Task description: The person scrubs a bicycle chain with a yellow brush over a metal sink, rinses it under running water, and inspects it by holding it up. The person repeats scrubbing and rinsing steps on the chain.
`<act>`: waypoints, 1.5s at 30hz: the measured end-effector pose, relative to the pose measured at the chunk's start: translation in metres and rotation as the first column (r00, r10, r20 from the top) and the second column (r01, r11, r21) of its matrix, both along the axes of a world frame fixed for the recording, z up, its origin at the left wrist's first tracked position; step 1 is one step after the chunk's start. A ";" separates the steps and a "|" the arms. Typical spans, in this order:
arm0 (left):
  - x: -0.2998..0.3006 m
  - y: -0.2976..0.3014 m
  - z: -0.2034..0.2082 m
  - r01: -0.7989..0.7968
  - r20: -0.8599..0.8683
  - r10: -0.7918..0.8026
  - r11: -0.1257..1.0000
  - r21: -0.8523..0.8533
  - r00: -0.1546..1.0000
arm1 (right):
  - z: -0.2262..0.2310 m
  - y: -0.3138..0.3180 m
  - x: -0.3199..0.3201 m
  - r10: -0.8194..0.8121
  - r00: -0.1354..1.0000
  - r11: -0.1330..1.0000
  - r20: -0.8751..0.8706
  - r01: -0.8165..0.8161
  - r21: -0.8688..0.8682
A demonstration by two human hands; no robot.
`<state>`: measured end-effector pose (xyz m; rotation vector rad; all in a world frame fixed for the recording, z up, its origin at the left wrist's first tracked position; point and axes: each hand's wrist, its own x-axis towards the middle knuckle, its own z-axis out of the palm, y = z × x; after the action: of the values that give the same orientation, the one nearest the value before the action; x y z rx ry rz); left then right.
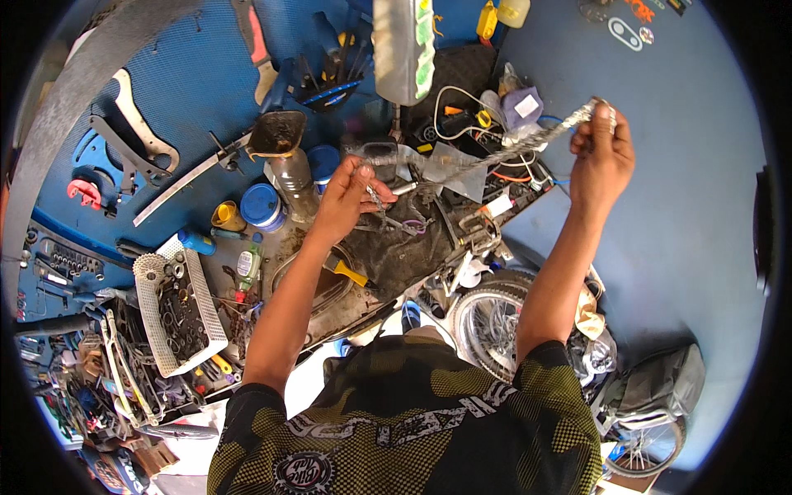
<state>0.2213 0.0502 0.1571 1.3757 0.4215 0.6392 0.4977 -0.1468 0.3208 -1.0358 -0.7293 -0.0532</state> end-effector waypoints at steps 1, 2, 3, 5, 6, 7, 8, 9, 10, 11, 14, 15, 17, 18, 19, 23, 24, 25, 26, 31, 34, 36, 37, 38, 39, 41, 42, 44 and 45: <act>-0.002 0.001 0.017 -0.002 0.013 0.003 1.000 -0.021 1.000 | 0.003 -0.004 0.004 0.007 0.999 0.999 -0.053 -0.004 0.054; -0.005 0.002 0.035 -0.005 0.019 0.006 0.999 -0.042 1.000 | 0.006 -0.006 0.007 -0.003 0.998 0.997 -0.070 0.008 0.082; -0.006 0.002 0.052 -0.004 0.034 0.006 0.999 -0.054 0.999 | 0.008 -0.008 0.010 0.017 0.999 0.995 -0.045 -0.012 0.099; -0.007 -0.005 0.082 0.012 0.094 -0.001 0.993 -0.120 0.996 | 0.010 -0.013 0.012 0.025 0.999 0.990 -0.047 -0.018 0.137; -0.008 -0.009 0.096 0.025 0.103 -0.012 0.992 -0.128 0.995 | 0.012 -0.016 0.013 0.034 0.998 0.989 -0.045 -0.027 0.144; -0.010 -0.012 0.108 0.047 0.127 -0.031 0.991 -0.124 0.991 | 0.013 -0.018 0.013 0.027 0.999 0.988 -0.044 -0.020 0.154; -0.012 -0.016 0.119 0.073 0.134 -0.056 0.990 -0.123 0.989 | 0.015 -0.022 0.012 0.019 0.999 0.987 -0.043 -0.012 0.163; -0.015 -0.020 0.129 0.089 0.127 -0.072 0.987 -0.137 0.989 | 0.017 -0.025 0.012 0.015 0.998 0.984 -0.057 -0.005 0.176; -0.017 -0.023 0.137 0.111 0.131 -0.092 0.984 -0.141 0.987 | 0.019 -0.030 0.011 0.010 0.999 0.983 -0.053 0.000 0.183; -0.020 -0.027 0.144 0.127 0.130 -0.109 0.981 -0.148 0.986 | 0.022 -0.034 0.011 0.010 0.999 0.980 -0.049 0.000 0.199; -0.026 -0.036 0.157 0.131 0.117 -0.117 0.983 -0.127 0.986 | 0.034 -0.050 0.009 0.000 0.997 0.971 -0.076 0.018 0.237; -0.029 -0.038 0.160 0.141 0.121 -0.126 0.982 -0.129 0.985 | 0.037 -0.054 0.008 -0.009 0.997 0.967 -0.083 0.030 0.251; -0.031 -0.043 0.162 0.162 0.143 -0.144 0.979 -0.125 0.979 | 0.042 -0.060 0.008 -0.027 0.995 0.960 -0.098 0.054 0.276; -0.032 -0.045 0.163 0.171 0.150 -0.152 0.978 -0.123 0.977 | 0.043 -0.062 0.007 -0.026 0.996 0.957 -0.089 0.051 0.285; -0.033 -0.046 0.163 0.175 0.147 -0.156 0.977 -0.125 0.977 | 0.044 -0.064 0.006 -0.028 0.996 0.957 -0.085 0.051 0.286; -0.039 -0.050 0.164 0.218 0.168 -0.195 0.967 -0.130 0.966 | 0.045 -0.068 0.004 -0.015 0.998 0.959 -0.056 0.030 0.282; -0.039 -0.051 0.164 0.218 0.180 -0.192 0.966 -0.137 0.965 | 0.045 -0.068 0.004 -0.009 0.997 0.956 -0.070 0.029 0.292; -0.040 -0.053 0.163 0.213 0.186 -0.185 0.966 -0.145 0.965 | 0.045 -0.069 0.003 -0.015 0.999 0.959 -0.052 0.029 0.283; -0.041 -0.054 0.163 0.224 0.199 -0.193 0.963 -0.147 0.961 | 0.046 -0.069 0.003 -0.021 0.998 0.958 -0.058 0.037 0.285; -0.050 -0.061 0.161 0.223 0.208 -0.193 0.966 -0.131 0.959 | 0.048 -0.071 -0.002 -0.044 0.997 0.955 -0.064 0.061 0.292; -0.058 -0.064 0.161 0.232 0.208 -0.201 0.963 -0.134 0.957 | 0.050 -0.070 -0.008 -0.039 0.998 0.955 -0.056 0.054 0.291; -0.065 -0.066 0.160 0.231 0.206 -0.200 0.963 -0.140 0.958 | 0.052 -0.070 -0.014 -0.032 0.996 0.952 -0.088 0.058 0.301; -0.070 -0.067 0.159 0.233 0.205 -0.201 0.962 -0.144 0.958 | 0.052 -0.070 -0.018 -0.041 0.997 0.955 -0.066 0.058 0.290; -0.074 -0.068 0.157 0.240 0.205 -0.208 0.960 -0.147 0.956 | 0.053 -0.071 -0.022 -0.041 0.997 0.957 -0.066 0.058 0.285; -0.080 -0.069 0.155 0.249 0.206 -0.216 0.957 -0.151 0.954 | 0.052 -0.072 -0.027 -0.032 0.996 0.955 -0.081 0.054 0.292; -0.090 -0.072 0.150 0.271 0.204 -0.237 0.950 -0.157 0.950 | 0.050 -0.076 -0.039 -0.052 0.997 0.965 -0.064 0.066 0.255; -0.096 -0.074 0.146 0.283 0.200 -0.249 0.946 -0.159 0.948 | 0.048 -0.079 -0.045 -0.047 0.996 0.965 -0.078 0.066 0.252; -0.107 -0.078 0.139 0.334 0.237 -0.287 0.923 -0.192 0.928 | 0.041 -0.085 -0.058 -0.080 0.995 0.973 -0.066 0.092 0.210; -0.111 -0.082 0.135 0.339 0.236 -0.293 0.922 -0.188 0.926 | 0.038 -0.089 -0.063 -0.072 0.995 0.977 -0.074 0.085 0.195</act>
<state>0.1099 -0.0315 0.2926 1.1158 0.0956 0.4413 0.4348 -0.2357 0.3591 -0.8710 -0.6098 -0.1562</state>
